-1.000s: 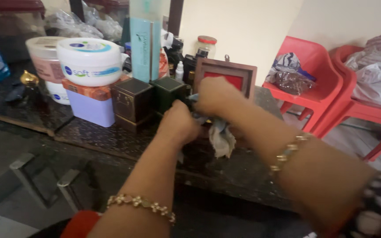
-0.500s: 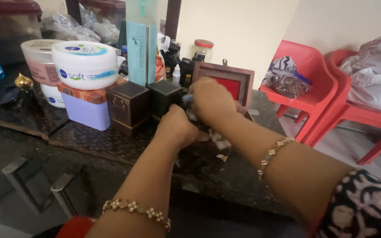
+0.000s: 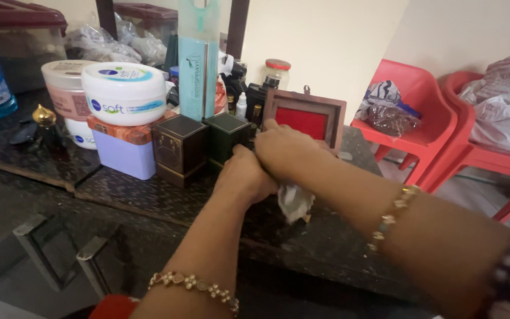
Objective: The person wipes the exterior and interior of a small wooden box and a black rectangular box using a cloth. They open and close the wooden box, wipe its red-lined interior, and then wipe the black box before placing it on the counter.
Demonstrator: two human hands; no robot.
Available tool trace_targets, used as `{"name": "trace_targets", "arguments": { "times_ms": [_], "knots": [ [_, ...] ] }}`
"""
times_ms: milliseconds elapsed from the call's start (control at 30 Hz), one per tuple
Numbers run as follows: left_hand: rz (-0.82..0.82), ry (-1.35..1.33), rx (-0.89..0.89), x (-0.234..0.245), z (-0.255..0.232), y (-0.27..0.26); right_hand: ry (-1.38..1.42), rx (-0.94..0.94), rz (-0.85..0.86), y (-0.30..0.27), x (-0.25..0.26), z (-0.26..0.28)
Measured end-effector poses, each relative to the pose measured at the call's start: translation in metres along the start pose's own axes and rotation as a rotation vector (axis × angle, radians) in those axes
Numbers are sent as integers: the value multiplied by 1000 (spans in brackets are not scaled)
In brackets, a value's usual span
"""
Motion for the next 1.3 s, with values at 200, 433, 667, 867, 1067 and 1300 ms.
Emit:
{"name": "trace_targets", "arguments": {
  "times_ms": [200, 433, 667, 867, 1067, 1300],
  "knots": [
    [-33, -46, -45, -2, 1, 1, 71, -170, 80, 2, 13, 4],
    [-18, -35, -15, -1, 2, 1, 65, -242, 251, -14, 21, 6],
    [-31, -21, -35, -6, 4, 5, 109, -194, 52, 9, -7, -8],
    [-21, -68, -13, -1, 2, 0, 136, -180, -244, 14, -1, -11],
    [-19, -58, -3, 1, 1, -7, 121, -13, -61, 11, 3, -12],
    [-107, -64, -106, 2, 2, -3, 6, 95, -71, 2, 7, 2]
  ]
}}
Point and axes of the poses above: each hand's wrist, its own y-axis towards the middle knuckle, its own x-axis out of the back of the hand, z = x × y, the point moved 6 cm from there along y, towards the middle knuckle, and after that the axes turned 2 degrees about y, right-handed, at the moved point
